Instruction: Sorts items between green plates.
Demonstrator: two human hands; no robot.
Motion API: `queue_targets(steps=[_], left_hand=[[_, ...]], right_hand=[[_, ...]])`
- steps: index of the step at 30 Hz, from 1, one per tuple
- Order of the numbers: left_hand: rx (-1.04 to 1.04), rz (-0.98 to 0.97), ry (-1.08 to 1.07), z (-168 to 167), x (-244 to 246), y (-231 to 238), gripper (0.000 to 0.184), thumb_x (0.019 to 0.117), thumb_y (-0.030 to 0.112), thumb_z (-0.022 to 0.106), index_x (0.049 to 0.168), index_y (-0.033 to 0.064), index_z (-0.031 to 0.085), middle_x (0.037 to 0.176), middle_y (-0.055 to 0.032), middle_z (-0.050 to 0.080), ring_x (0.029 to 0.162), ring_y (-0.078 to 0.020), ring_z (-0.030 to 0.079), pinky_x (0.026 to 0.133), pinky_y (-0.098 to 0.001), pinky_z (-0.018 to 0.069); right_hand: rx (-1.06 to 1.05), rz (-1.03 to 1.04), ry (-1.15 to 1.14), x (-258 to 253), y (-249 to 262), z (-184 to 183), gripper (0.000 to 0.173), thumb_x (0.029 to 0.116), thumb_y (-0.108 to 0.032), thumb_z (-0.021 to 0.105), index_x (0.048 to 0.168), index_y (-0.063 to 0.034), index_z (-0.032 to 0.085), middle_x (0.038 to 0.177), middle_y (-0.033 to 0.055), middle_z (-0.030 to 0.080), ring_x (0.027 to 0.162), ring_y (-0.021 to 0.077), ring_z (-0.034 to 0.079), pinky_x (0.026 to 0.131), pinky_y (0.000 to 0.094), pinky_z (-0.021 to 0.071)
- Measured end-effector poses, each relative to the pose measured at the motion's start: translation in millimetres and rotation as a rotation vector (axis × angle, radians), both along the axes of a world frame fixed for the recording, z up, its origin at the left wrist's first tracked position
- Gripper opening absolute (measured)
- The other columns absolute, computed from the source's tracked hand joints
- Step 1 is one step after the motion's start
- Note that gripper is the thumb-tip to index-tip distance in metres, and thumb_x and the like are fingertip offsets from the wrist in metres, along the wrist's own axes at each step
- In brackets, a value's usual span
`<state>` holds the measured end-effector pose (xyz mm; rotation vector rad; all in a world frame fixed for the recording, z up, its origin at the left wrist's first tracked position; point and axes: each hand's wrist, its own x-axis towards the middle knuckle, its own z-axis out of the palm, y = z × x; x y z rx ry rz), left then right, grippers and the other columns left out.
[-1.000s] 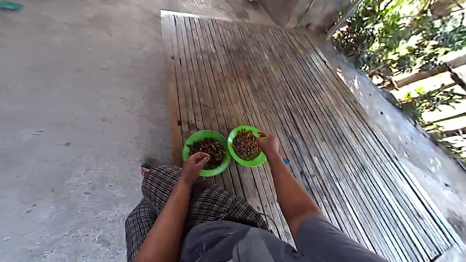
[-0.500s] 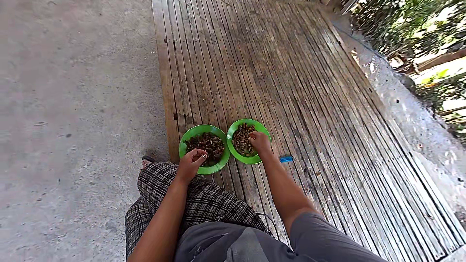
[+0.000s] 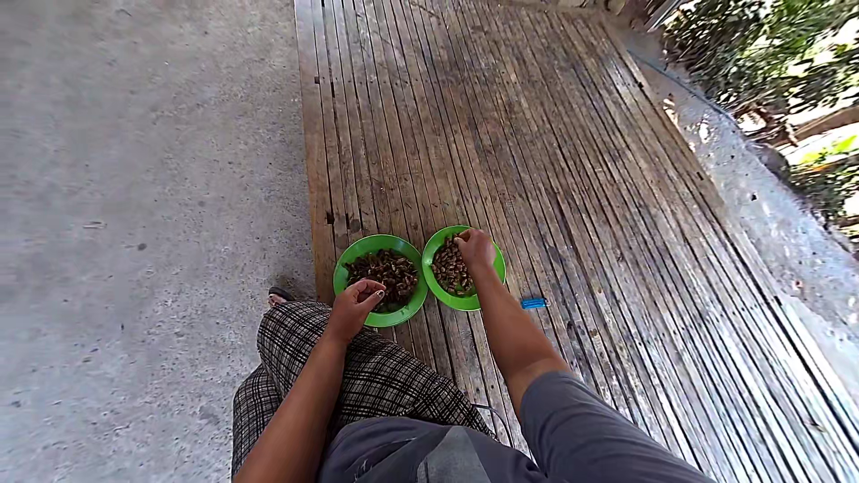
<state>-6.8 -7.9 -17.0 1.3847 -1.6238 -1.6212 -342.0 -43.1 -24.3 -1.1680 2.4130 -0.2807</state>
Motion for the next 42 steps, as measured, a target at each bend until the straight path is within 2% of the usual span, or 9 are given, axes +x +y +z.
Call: queue_targets(steps=[5,9,13,17,19,24,28,36,42], left_hand=[[-0.005,-0.004,-0.014,3.3,-0.8,-0.2,0.019,0.0999,0.022,0.065,0.114,0.0111,0.072,0.105,-0.0022,0.073,0.094,-0.0113,0.069,0.087,-0.0312,0.0572],[0.005,-0.001,-0.025,4.3,-0.2,0.0,0.018,0.1000,0.023,0.066,0.114,0.0119,0.072,0.106,-0.0012,0.073,0.094,-0.0101,0.069,0.087,-0.0298,0.0570],[-0.004,0.012,-0.003,4.8,0.2,-1.0,0.019,0.0997,0.022,0.066,0.115,0.0114,0.071,0.106,-0.0013,0.073,0.093,-0.0101,0.070,0.086,-0.0291,0.0574],[-0.076,0.074,0.036,6.9,-1.5,-2.6,0.021,0.0982,0.019,0.068,0.117,0.0087,0.070,0.108,-0.0030,0.073,0.097,-0.0098,0.070,0.089,-0.0293,0.0582],[-0.128,0.108,0.035,8.9,-2.4,-1.3,0.024,0.0965,0.018,0.071,0.118,0.0085,0.071,0.110,-0.0032,0.074,0.101,-0.0102,0.071,0.092,-0.0296,0.0597],[-0.198,0.121,0.058,11.6,-2.9,4.2,0.038,0.0922,0.014,0.077,0.128,0.0052,0.069,0.117,-0.0058,0.075,0.104,-0.0114,0.073,0.096,-0.0296,0.0604],[-0.155,0.241,0.085,14.3,0.8,4.6,0.031,0.0930,0.006,0.073,0.124,0.0062,0.072,0.115,-0.0059,0.076,0.102,-0.0117,0.074,0.095,-0.0307,0.0604],[-0.112,0.313,0.163,16.6,0.4,2.5,0.027,0.0906,0.002,0.076,0.117,0.0048,0.072,0.106,-0.0063,0.077,0.096,-0.0142,0.075,0.090,-0.0321,0.0619],[-0.115,0.297,0.149,13.9,1.9,2.4,0.027,0.0916,0.005,0.076,0.119,0.0085,0.073,0.104,-0.0053,0.077,0.093,-0.0135,0.075,0.087,-0.0322,0.0621]], right_hand=[[-0.030,0.130,0.113,10.1,-5.9,-6.3,0.030,0.0934,-0.025,0.073,0.119,-0.0109,0.072,0.124,0.0192,0.067,0.116,0.0402,0.065,0.088,0.0618,0.0559],[-0.077,0.130,0.074,10.3,-2.2,-6.2,0.025,0.0958,-0.023,0.069,0.118,-0.0128,0.073,0.127,0.0168,0.066,0.122,0.0378,0.062,0.096,0.0589,0.0537],[-0.332,0.029,-0.260,17.8,12.3,6.3,0.023,0.0981,-0.024,0.070,0.115,-0.0082,0.073,0.119,0.0124,0.071,0.112,0.0283,0.068,0.099,0.0520,0.0538],[-0.355,-0.075,-0.860,55.7,28.7,26.2,0.026,0.0989,-0.023,0.071,0.118,-0.0059,0.071,0.107,0.0074,0.074,0.086,0.0138,0.067,0.075,0.0321,0.0543],[-0.306,-0.046,-0.971,83.8,38.2,30.9,0.025,0.0971,-0.021,0.073,0.116,-0.0054,0.073,0.104,0.0073,0.075,0.085,0.0136,0.067,0.072,0.0309,0.0540],[-0.326,0.235,-0.698,146.9,53.6,33.1,0.024,0.0931,-0.025,0.077,0.108,-0.0078,0.073,0.097,0.0033,0.076,0.089,0.0108,0.072,0.086,0.0345,0.0601],[-0.369,0.360,-0.655,170.1,54.6,42.3,0.018,0.0968,-0.023,0.072,0.109,-0.0098,0.075,0.101,0.0017,0.076,0.093,0.0083,0.072,0.088,0.0316,0.0596],[-0.279,0.335,-0.645,164.2,48.4,48.2,0.022,0.0960,-0.030,0.074,0.110,-0.0135,0.078,0.106,0.0010,0.077,0.095,0.0097,0.072,0.090,0.0348,0.0588],[-0.267,0.333,-0.648,164.0,47.9,47.3,0.019,0.0955,-0.029,0.075,0.105,-0.0129,0.079,0.098,0.0018,0.077,0.089,0.0103,0.071,0.084,0.0361,0.0584]])
